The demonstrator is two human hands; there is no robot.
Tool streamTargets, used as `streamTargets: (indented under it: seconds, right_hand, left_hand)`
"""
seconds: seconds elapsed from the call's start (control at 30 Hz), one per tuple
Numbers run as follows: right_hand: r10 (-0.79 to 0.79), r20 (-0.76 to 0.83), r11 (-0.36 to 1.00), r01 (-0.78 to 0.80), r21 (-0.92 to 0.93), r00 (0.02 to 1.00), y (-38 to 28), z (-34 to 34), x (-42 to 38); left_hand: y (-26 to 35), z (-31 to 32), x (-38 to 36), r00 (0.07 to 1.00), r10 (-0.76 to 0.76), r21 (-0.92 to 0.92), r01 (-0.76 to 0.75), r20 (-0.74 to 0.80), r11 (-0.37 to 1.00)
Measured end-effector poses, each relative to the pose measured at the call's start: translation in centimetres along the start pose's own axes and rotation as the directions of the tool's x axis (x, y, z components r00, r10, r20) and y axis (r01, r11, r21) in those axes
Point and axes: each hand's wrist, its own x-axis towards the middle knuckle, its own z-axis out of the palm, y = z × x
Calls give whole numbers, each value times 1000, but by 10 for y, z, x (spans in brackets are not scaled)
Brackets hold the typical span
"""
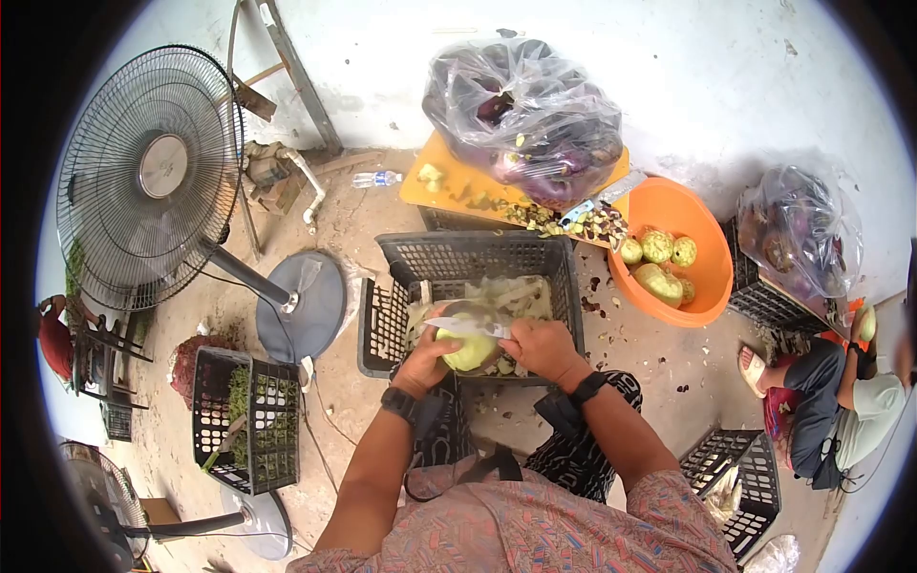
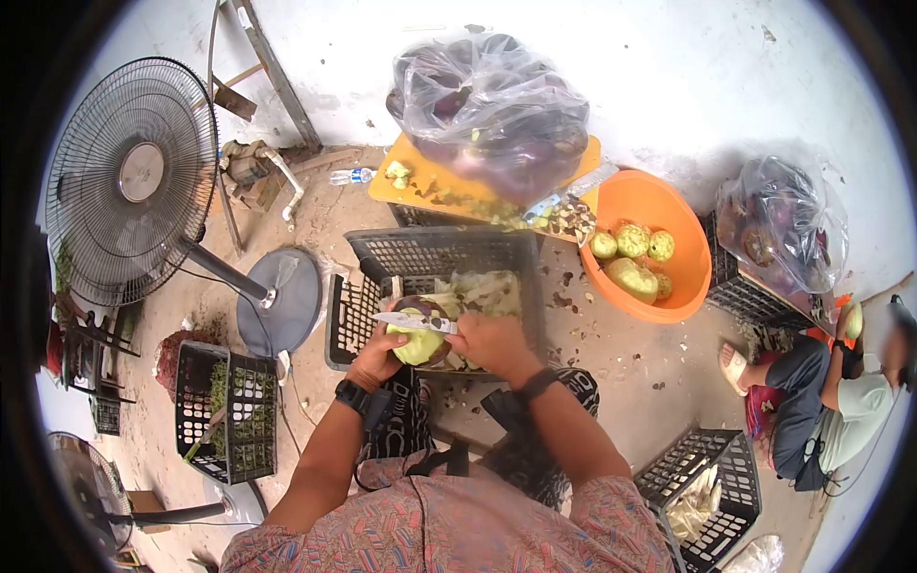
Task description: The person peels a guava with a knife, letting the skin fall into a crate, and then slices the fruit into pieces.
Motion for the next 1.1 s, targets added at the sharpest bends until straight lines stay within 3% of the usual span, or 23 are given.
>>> streamTargets:
  seconds: [0.27,0.7,0.77,0.9,0.97,1.1]
  right_hand:
    - [-4,-22,1000,3,-27,1000,0,7,1]
    - [20,36,1000,-20,-2,999,9,4,-2]
    - [253,203,963,-227,-144,946,21,3,-2]
    - [290,203,953,-263,-151,935,28,-1,-1]
    - [319,42,948,-319,-5,947,17,-4,-1]
    - [187,68,980,-191,52,980,2,1,-1]
  left_hand:
    - [0,-3,0,998,-53,55,52,15,997]
    - [-2,-7,-5,1000,11,34,-11,25,999]
    - [0,-9,-10,998,28,36,-30,48,999]
    - [4,-13,-15,997,61,-61,-58,44,996]
    - [2,-12,-13,997,77,-63,-76,16,995]
    - [-2,-11,0,1000,8,-51,-9,-12,999]
